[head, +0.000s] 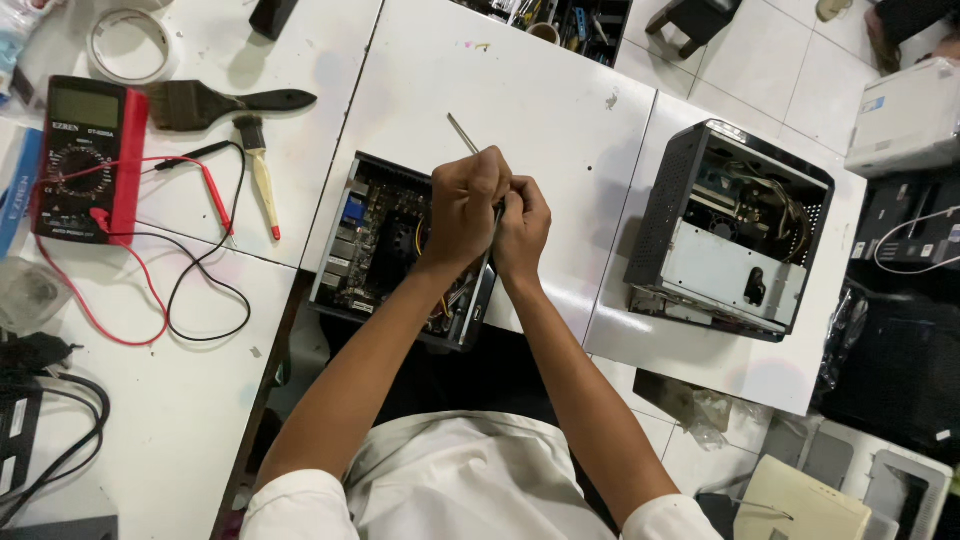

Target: The person uses a screwdriver to remove screws from a computer case while seated. They manipulate internal components and wires within the open case, occasionally adjusting the position of the case on the table.

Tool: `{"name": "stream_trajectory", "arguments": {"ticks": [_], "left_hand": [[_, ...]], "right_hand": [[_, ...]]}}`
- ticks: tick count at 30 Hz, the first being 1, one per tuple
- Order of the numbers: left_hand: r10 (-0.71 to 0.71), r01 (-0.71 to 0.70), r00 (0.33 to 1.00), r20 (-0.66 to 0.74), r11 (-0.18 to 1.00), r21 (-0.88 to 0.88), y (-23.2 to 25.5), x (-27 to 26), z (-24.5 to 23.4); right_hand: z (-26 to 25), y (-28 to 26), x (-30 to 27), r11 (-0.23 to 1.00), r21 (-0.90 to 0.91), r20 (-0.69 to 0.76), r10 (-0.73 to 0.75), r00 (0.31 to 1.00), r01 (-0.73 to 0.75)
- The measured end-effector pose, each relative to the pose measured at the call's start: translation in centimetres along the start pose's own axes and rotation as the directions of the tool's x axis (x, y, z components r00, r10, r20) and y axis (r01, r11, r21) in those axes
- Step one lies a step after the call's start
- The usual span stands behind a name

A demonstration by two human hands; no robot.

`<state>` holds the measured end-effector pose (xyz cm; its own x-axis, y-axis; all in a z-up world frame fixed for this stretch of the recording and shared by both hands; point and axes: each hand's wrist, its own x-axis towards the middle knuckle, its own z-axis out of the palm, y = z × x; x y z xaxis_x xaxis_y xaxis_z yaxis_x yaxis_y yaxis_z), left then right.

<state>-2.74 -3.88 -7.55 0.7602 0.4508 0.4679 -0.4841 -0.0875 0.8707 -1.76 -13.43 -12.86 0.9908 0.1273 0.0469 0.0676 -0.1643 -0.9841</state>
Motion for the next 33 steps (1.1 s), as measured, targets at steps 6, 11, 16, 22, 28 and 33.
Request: {"name": "stream_trajectory", "arguments": {"ticks": [6, 11, 16, 22, 28, 33], "left_hand": [[-0.068, 0.135, 0.923, 0.378, 0.979, -0.153, 2.6, 3.6, -3.2], [-0.088, 0.249, 0.856, 0.509, 0.934, -0.257, 2.3, 4.0, -2.0], [-0.127, 0.439, 0.799, 0.588, 0.792, -0.425, -2.5, 2.2, -0.2], [-0.139, 0.400, 0.862, 0.487, 0.776, -0.487, -3.3, 2.3, -0.3], [-0.143, 0.311, 0.921, 0.363, 0.831, -0.462, -3.2, 2.2, -1.6], [-0.241, 0.344, 0.927, 0.286, 0.850, -0.399, -2.6, 1.5, -2.6]], "right_hand": [[0.7, 0.6, 0.1, 0.997, 0.072, 0.003, -0.006, 1.000, 0.006], [-0.1, 3.0, 0.3, 0.999, -0.025, -0.009, -0.020, 1.000, 0.020], [-0.6, 6.8, 0.5, 0.998, -0.048, 0.013, -0.043, 0.999, 0.044], [-0.2, 5.6, 0.5, 1.000, 0.019, -0.003, 0.017, 1.000, -0.016], [0.4, 2.9, 0.5, 1.000, 0.013, -0.007, 0.005, 1.000, -0.005], [0.7, 1.6, 0.5, 1.000, -0.021, -0.017, 0.006, 1.000, -0.006]]}}
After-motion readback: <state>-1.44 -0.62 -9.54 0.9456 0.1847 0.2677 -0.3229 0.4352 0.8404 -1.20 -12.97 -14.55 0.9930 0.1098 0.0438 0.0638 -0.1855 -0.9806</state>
